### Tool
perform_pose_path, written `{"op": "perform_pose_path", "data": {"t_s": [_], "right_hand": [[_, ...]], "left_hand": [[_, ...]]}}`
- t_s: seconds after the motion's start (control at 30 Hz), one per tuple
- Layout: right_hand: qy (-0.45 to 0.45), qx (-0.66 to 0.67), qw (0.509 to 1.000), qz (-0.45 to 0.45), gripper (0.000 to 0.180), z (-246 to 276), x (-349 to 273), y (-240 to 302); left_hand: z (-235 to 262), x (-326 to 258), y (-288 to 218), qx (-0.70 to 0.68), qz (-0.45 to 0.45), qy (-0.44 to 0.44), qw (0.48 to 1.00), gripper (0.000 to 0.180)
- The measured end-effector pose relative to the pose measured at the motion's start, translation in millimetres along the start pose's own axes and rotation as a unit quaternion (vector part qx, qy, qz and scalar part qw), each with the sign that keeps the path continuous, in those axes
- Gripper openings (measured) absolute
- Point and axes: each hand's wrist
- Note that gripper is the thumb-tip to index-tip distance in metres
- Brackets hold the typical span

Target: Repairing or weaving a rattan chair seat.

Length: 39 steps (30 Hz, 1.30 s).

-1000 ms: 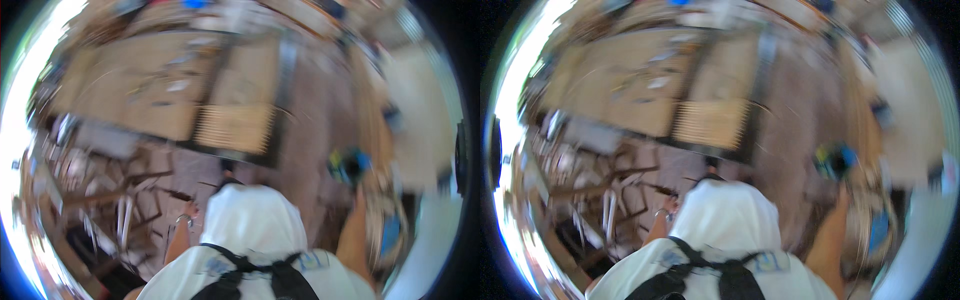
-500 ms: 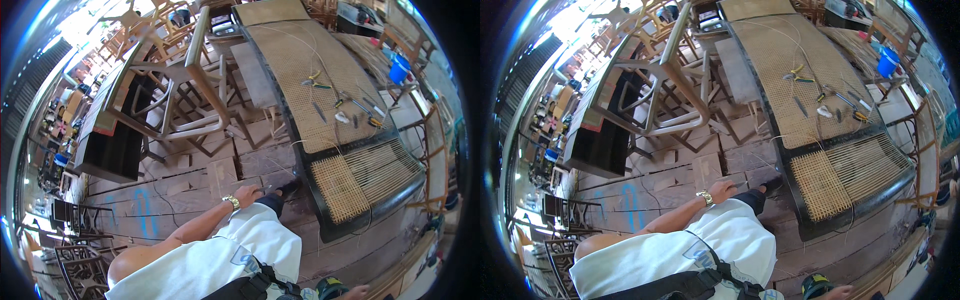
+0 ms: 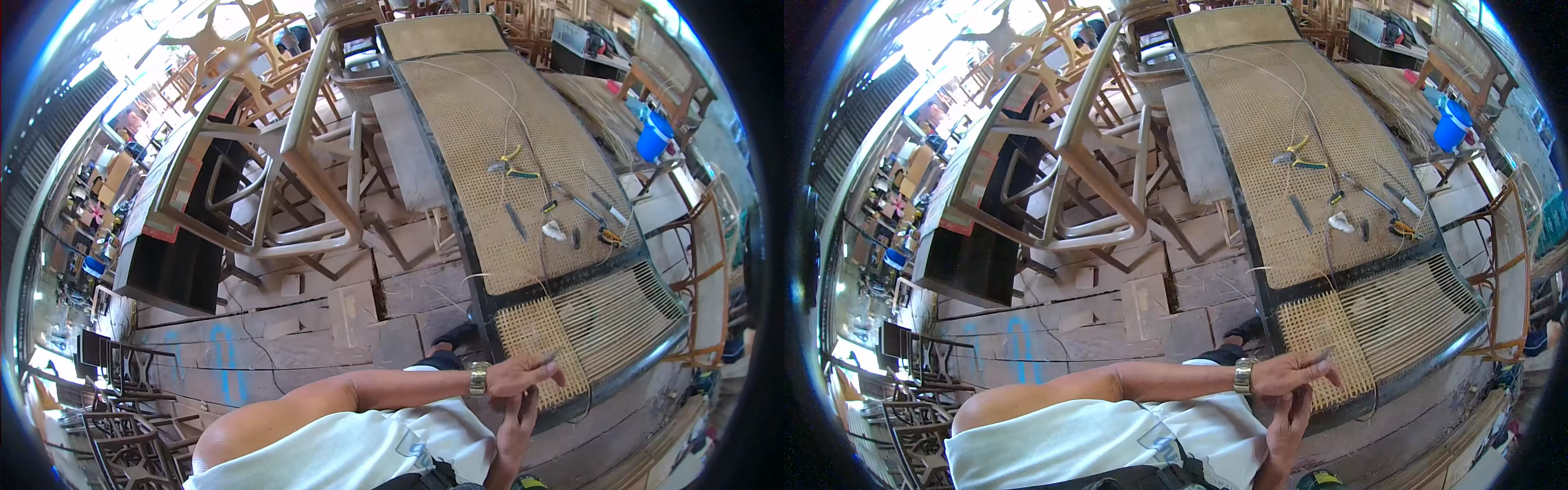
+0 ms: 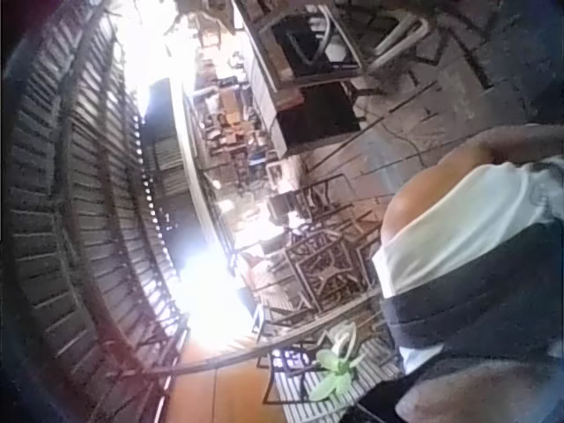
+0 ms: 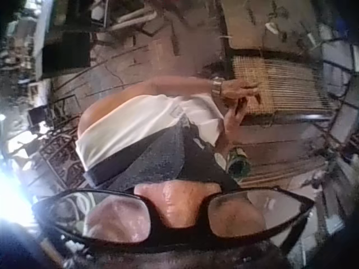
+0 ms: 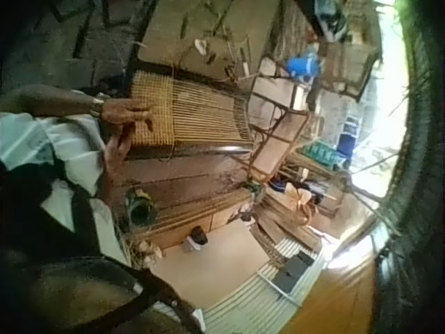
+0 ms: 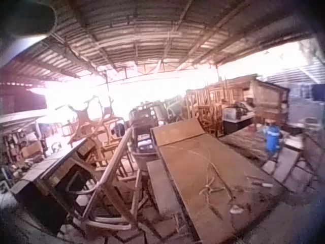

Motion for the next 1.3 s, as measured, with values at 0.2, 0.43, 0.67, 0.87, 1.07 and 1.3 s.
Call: {"op": "perform_pose_path", "data": {"t_s": [0.2,0.43,0.67,0.87,1.07,1.3], "right_hand": [[0.037,0.122,0.972,-0.198,0.018,17,27,-35],[-0.043,0.048,0.972,-0.226,0.027,29,105,-42],[-0.147,-0.018,0.930,-0.337,0.028,66,164,-19],[-0.224,-0.021,0.902,-0.368,0.030,84,174,-37],[-0.108,-0.220,0.893,-0.377,0.031,69,161,-50],[-0.056,-0.188,0.875,-0.442,0.030,81,203,-37]], "left_hand": [[47,38,0,0.040,0.087,0.054,0.994,0.059],[132,90,-40,0.043,0.045,-0.155,0.986,0.047],[219,136,-98,0.230,0.058,-0.241,0.941,0.039],[237,192,-81,0.246,0.038,-0.131,0.960,0.023],[220,215,-55,0.444,-0.074,0.089,0.888,0.026],[230,222,0,0.618,-0.107,0.128,0.768,0.038]]}}
Point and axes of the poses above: each hand's wrist, its own x-axis towards the middle knuckle, its own z-axis out of the back of the hand, y = z × x, and after that the axes turned 14 degrees about -x, right-handed
